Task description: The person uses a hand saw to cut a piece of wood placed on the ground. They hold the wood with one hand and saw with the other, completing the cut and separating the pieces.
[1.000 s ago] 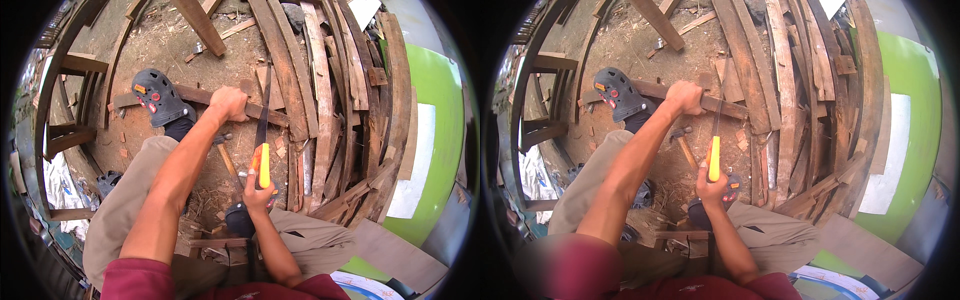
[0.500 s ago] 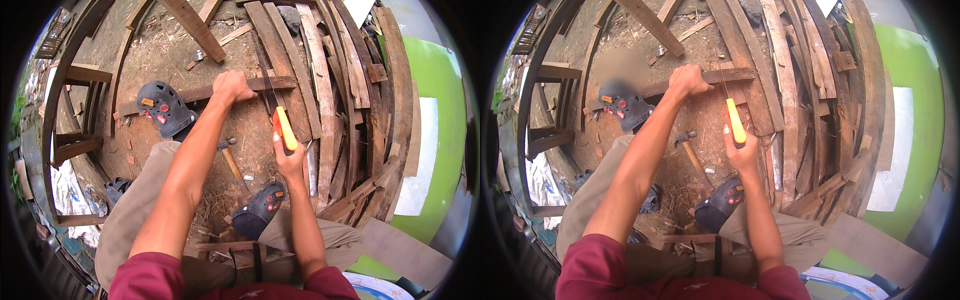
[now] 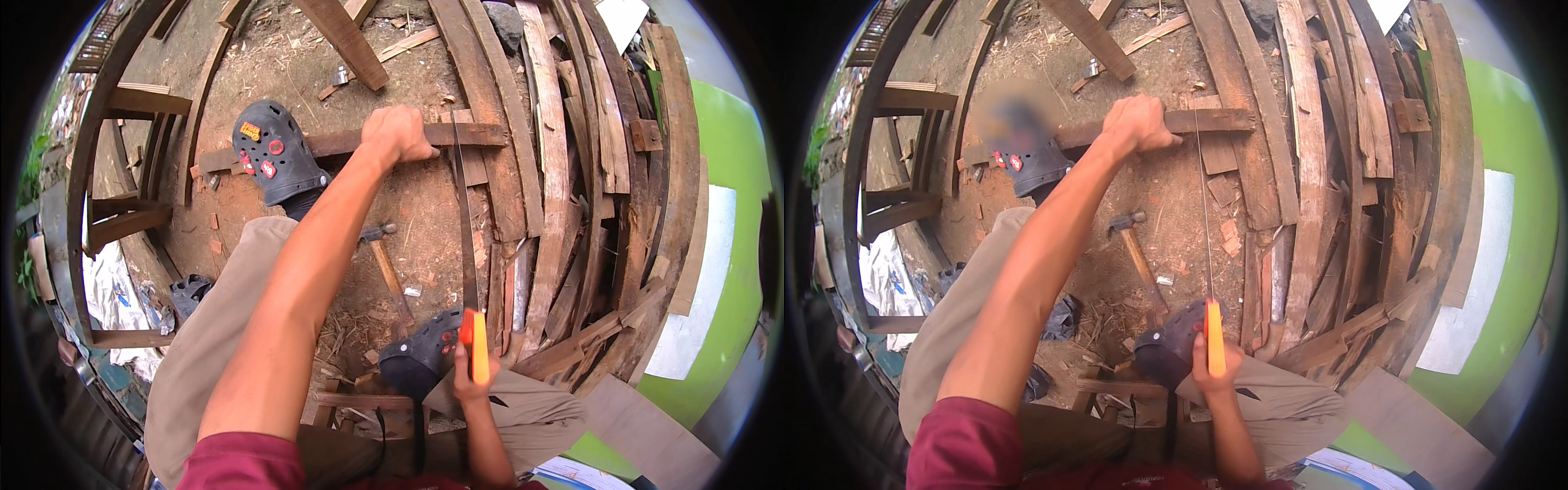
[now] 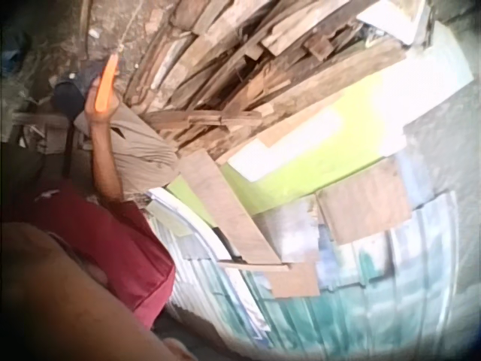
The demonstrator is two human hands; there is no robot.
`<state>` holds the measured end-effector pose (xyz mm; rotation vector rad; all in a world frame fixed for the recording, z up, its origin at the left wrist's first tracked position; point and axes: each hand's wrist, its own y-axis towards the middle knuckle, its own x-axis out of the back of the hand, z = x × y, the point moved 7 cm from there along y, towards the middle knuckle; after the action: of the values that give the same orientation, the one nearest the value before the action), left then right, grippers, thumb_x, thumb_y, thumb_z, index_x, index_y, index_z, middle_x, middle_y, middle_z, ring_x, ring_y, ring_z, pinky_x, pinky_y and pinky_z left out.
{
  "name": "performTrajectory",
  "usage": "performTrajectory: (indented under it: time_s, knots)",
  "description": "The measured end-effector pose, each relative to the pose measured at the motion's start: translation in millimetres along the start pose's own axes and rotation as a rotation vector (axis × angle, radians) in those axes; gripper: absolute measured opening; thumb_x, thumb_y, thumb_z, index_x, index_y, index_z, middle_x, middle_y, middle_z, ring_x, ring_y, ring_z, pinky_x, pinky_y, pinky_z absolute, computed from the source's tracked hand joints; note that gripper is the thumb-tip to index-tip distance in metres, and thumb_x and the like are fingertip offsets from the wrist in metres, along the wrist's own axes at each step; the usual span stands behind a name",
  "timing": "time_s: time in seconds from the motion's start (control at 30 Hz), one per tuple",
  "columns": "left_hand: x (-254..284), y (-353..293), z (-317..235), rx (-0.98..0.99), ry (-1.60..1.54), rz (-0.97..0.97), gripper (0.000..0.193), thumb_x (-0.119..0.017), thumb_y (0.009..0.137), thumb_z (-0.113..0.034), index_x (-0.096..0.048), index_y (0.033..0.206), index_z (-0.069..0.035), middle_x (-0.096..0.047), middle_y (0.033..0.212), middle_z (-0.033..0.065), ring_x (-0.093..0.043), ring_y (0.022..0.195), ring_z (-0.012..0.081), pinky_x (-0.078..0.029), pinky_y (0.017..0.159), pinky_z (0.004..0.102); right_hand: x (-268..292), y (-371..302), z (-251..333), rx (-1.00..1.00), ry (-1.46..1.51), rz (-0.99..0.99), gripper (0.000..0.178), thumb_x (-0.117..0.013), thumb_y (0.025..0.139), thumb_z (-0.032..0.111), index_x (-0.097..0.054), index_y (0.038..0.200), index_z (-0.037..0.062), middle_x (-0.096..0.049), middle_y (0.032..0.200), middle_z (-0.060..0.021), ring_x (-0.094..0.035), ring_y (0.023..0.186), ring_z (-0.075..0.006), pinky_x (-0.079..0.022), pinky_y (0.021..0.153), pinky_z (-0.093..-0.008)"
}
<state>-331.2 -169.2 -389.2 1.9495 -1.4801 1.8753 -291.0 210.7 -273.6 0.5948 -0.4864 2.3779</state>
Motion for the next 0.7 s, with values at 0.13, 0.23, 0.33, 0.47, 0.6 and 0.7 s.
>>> performTrajectory:
  time_s: [0.13, 0.23, 0.33, 0.47, 0.6, 0.7]
  knots:
    - [3.9, 3.3, -10.6, -0.022, 0.005, -0.015, 0.058, -0.079, 0.071, -0.053, -0.076, 0.095, -0.001, -0.074, 0.098, 0.0227, -0.071, 0.096, 0.0378, -0.057, 0.086, 0.0443, -7.9, 52.1, -15.2, -0.207, 0.204, -0.013, 0.017, -0.064, 0.091, 0.007, -0.072, 0.093, -0.0074, -0.066, 0.063, -0.0087, -0.062, 0.054, -0.0135, -0.049, 0.054, -0.0297]
    - [8.3, 0.1, -14.8, -0.050, 0.015, -0.022, 0.058, -0.079, 0.071, -0.053, -0.076, 0.094, 0.001, -0.073, 0.096, 0.0236, -0.072, 0.095, 0.0378, -0.057, 0.085, 0.0441, -45.8, 174.3, -1.9, -0.148, 0.280, -0.145, 0.032, -0.068, 0.091, 0.011, -0.055, 0.064, -0.0001, -0.047, 0.051, -0.0014, -0.042, 0.047, -0.0084, -0.032, 0.045, -0.0318]
    - [-0.4, -3.6, -8.1, -0.034, 0.017, 0.009, 0.058, -0.079, 0.072, -0.052, -0.076, 0.092, 0.002, -0.074, 0.095, 0.0234, -0.072, 0.094, 0.0379, -0.057, 0.084, 0.0441, -50.7, 140.2, -8.8, -0.107, 0.278, -0.127, 0.031, -0.068, 0.090, 0.010, -0.056, 0.064, -0.0001, -0.047, 0.051, -0.0030, -0.042, 0.046, -0.0094, -0.032, 0.045, -0.0315]
    - [4.8, 1.5, -6.5, -0.030, 0.008, -0.012, 0.058, -0.079, 0.071, -0.052, -0.076, 0.092, 0.001, -0.074, 0.093, 0.0228, -0.072, 0.092, 0.0383, -0.057, 0.084, 0.0442, -4.2, 0.7, -20.0, -0.117, 0.128, -0.035, 0.018, -0.064, 0.084, 0.003, -0.072, 0.097, -0.0059, -0.064, 0.063, -0.0132, -0.066, 0.055, -0.0220, -0.050, 0.056, -0.0334]
    - [-0.2, -1.9, -8.4, -0.041, -0.011, -0.053, 0.055, -0.079, 0.071, -0.052, -0.077, 0.093, -0.002, -0.074, 0.093, 0.0230, -0.072, 0.091, 0.0381, -0.057, 0.084, 0.0445, -39.7, 107.6, -39.4, -0.212, 0.330, 0.030, 0.021, -0.066, 0.091, 0.011, -0.065, 0.076, -0.0028, -0.054, 0.057, -0.0041, -0.051, 0.050, -0.0103, -0.039, 0.047, -0.0320]
    - [4.2, 4.5, -14.9, -0.054, 0.009, -0.024, 0.057, -0.079, 0.070, -0.052, -0.076, 0.092, 0.000, -0.074, 0.094, 0.0236, -0.072, 0.092, 0.0379, -0.057, 0.083, 0.0445, -55.6, 203.7, 1.1, -0.097, 0.320, -0.118, 0.034, -0.068, 0.091, 0.014, -0.054, 0.062, -0.0001, -0.048, 0.051, -0.0029, -0.044, 0.047, -0.0099, -0.033, 0.044, -0.0326]
